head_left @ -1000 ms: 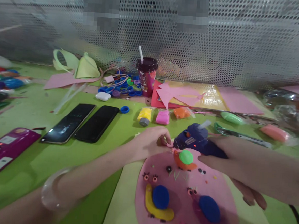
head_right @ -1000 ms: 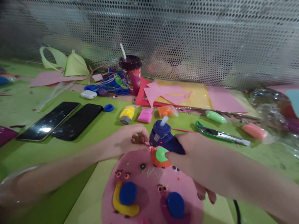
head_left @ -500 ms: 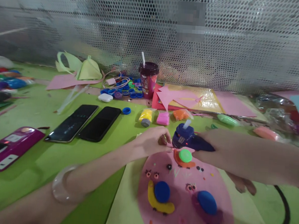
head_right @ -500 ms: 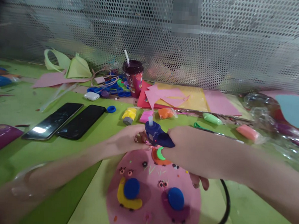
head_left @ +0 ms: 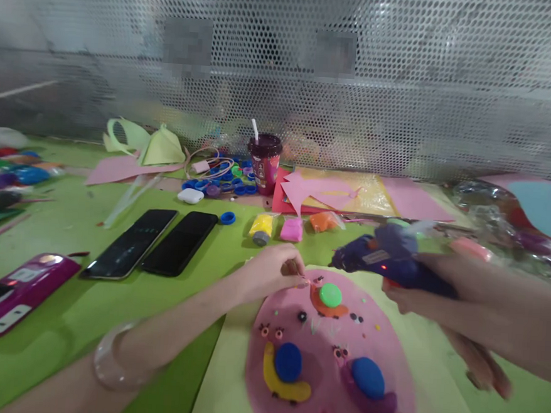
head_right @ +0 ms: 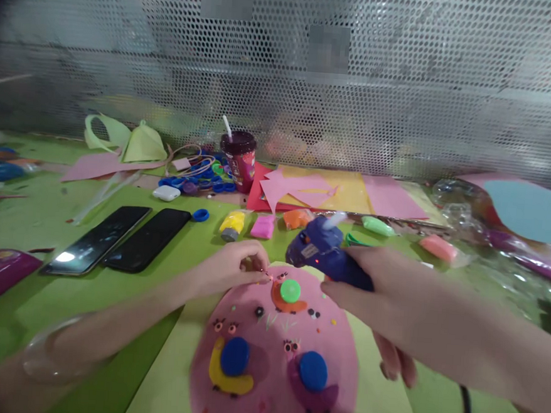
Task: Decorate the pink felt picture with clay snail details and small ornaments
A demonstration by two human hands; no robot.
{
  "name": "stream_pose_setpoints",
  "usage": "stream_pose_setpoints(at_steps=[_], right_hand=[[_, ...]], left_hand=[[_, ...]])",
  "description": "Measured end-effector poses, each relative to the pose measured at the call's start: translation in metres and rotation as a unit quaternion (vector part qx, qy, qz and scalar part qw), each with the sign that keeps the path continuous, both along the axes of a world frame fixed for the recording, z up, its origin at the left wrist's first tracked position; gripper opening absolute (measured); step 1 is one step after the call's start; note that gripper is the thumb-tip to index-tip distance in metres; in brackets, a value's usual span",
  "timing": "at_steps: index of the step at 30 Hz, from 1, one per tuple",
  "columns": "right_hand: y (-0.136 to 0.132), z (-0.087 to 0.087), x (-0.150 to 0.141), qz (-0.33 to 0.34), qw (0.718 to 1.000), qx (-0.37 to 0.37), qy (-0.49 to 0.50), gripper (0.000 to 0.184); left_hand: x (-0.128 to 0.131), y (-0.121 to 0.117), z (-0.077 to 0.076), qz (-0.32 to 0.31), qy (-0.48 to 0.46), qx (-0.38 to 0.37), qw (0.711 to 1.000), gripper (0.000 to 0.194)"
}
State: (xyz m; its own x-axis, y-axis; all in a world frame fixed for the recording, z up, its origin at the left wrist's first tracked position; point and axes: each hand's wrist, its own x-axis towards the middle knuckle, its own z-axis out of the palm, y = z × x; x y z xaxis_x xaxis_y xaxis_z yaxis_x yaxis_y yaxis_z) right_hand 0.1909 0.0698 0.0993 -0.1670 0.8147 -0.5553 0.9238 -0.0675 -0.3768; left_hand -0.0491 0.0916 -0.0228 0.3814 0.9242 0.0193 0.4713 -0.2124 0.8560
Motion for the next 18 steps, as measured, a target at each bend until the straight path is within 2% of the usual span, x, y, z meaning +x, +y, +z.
stream_pose_setpoints(at_steps=[3, 7, 12, 18], right_hand=[[-0.014, -0.015, 0.028, -0.055, 0.998, -0.008, 0.031, 0.050], [-0.026, -0.028, 0.048, -0.103, 0.991, -0.027, 0.076, 0.051], [-0.027, -0.037, 0.051, -0.119, 0.988, -0.035, 0.096, 0.058], [-0.028, -0.038, 0.052, -0.128, 0.985, -0.045, 0.107, 0.060]], left_hand=[[0.002, -0.001, 0.005, 0.002, 0.012, 0.011, 1.000, 0.016], [0.005, -0.003, 0.010, 0.006, 0.028, 0.019, 0.999, 0.012], [0.006, -0.003, 0.011, -0.012, 0.030, 0.028, 0.999, 0.008], [0.007, -0.003, 0.010, -0.013, 0.036, 0.037, 0.999, 0.009]])
